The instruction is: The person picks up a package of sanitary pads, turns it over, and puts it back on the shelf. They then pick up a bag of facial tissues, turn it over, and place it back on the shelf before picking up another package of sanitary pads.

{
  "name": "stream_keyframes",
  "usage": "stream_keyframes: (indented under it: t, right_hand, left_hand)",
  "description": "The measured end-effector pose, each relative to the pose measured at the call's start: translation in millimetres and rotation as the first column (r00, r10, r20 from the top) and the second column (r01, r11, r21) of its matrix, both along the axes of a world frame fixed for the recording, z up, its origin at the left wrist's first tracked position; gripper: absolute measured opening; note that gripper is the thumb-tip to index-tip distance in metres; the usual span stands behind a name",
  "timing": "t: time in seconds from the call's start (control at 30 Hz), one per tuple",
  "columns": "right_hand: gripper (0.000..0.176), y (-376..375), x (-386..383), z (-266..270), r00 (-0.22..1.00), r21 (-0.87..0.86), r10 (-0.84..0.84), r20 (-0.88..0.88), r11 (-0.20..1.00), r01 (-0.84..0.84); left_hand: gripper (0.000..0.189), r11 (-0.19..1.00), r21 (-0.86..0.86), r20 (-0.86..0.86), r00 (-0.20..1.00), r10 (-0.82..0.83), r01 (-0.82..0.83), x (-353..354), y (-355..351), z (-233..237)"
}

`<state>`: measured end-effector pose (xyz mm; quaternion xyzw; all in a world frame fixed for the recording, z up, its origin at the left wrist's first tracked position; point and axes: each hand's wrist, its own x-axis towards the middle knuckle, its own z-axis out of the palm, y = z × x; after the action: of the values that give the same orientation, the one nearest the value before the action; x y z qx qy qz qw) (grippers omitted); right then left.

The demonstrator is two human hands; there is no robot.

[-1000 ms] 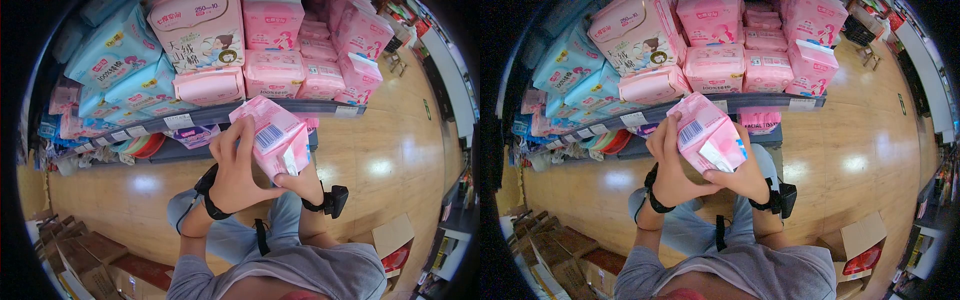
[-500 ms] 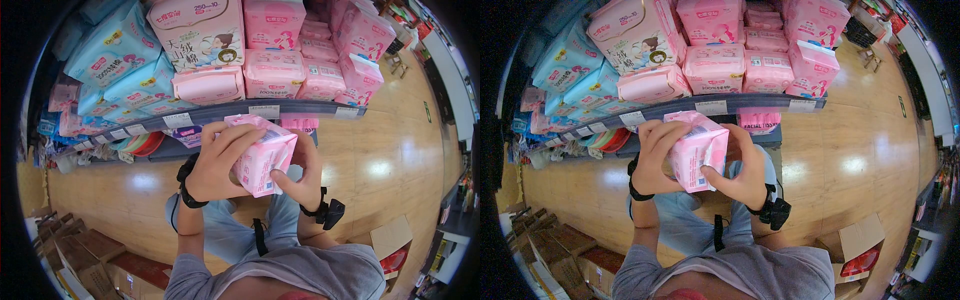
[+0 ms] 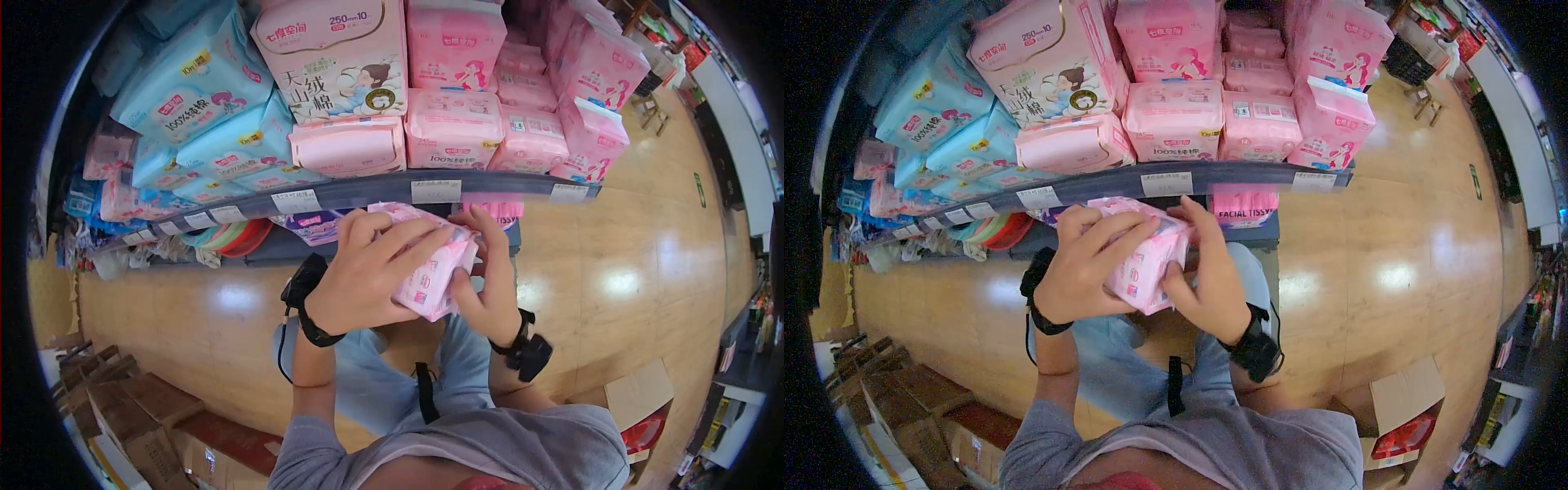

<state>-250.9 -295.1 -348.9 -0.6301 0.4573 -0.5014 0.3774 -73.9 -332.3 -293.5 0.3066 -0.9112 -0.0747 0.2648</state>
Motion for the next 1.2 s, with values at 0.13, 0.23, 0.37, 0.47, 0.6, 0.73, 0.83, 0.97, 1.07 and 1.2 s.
stream_keyframes:
  t: [0.13,0.23,0.37,0.47,0.6,0.73,0.83,0.97,1.07,1.2]
  right_hand:
    - [0.081,-11,-12,-7,0.784,0.089,0.334,0.523,0.894,-0.44]
    - [0.1,-9,1,-6,0.671,0.084,0.359,0.649,0.842,-0.533]
    - [0.107,-4,2,-6,0.593,0.081,0.351,0.724,0.811,-0.579]
    - [0.104,3,5,-5,0.553,0.133,0.166,0.816,0.878,-0.46]
    - [0.1,8,15,0,0.52,0.27,-0.183,0.835,0.958,-0.095]
    - [0.102,6,25,11,0.547,0.332,-0.237,0.803,0.94,-0.08]
    - [0.097,5,30,11,0.556,0.333,-0.249,0.793,0.941,-0.053]
    - [0.079,11,31,1,0.505,0.33,-0.248,0.827,0.941,-0.078]
    - [0.064,5,32,3,0.429,0.345,-0.255,0.866,0.927,-0.145]
    - [0.056,-11,35,-5,0.411,0.351,-0.293,0.863,0.934,-0.071]
  left_hand:
    - [0.069,0.982,0.099,-0.119,0.982,-0.149,0.161,9,-1,3]
    - [0.069,0.95,0.134,-0.209,0.945,-0.252,0.283,6,-2,3]
    - [0.068,0.909,0.16,-0.341,0.885,-0.316,0.386,6,-5,2]
    - [0.069,0.942,0.164,-0.438,0.877,-0.197,0.294,5,-6,-9]
    - [0.077,0.984,0.158,-0.543,0.839,0.019,0.08,-9,9,-5]
    - [0.087,0.993,0.102,-0.543,0.834,0.099,-0.051,-24,15,-12]
    - [0.086,0.976,0.218,-0.625,0.765,0.157,-0.022,-23,12,-19]
    - [0.079,0.982,0.187,-0.58,0.807,0.112,-0.002,-18,6,-13]
    - [0.076,0.97,0.24,-0.548,0.821,0.16,-0.029,-20,2,-14]
    - [0.077,0.947,0.322,-0.603,0.774,0.191,0.017,-25,-10,-26]
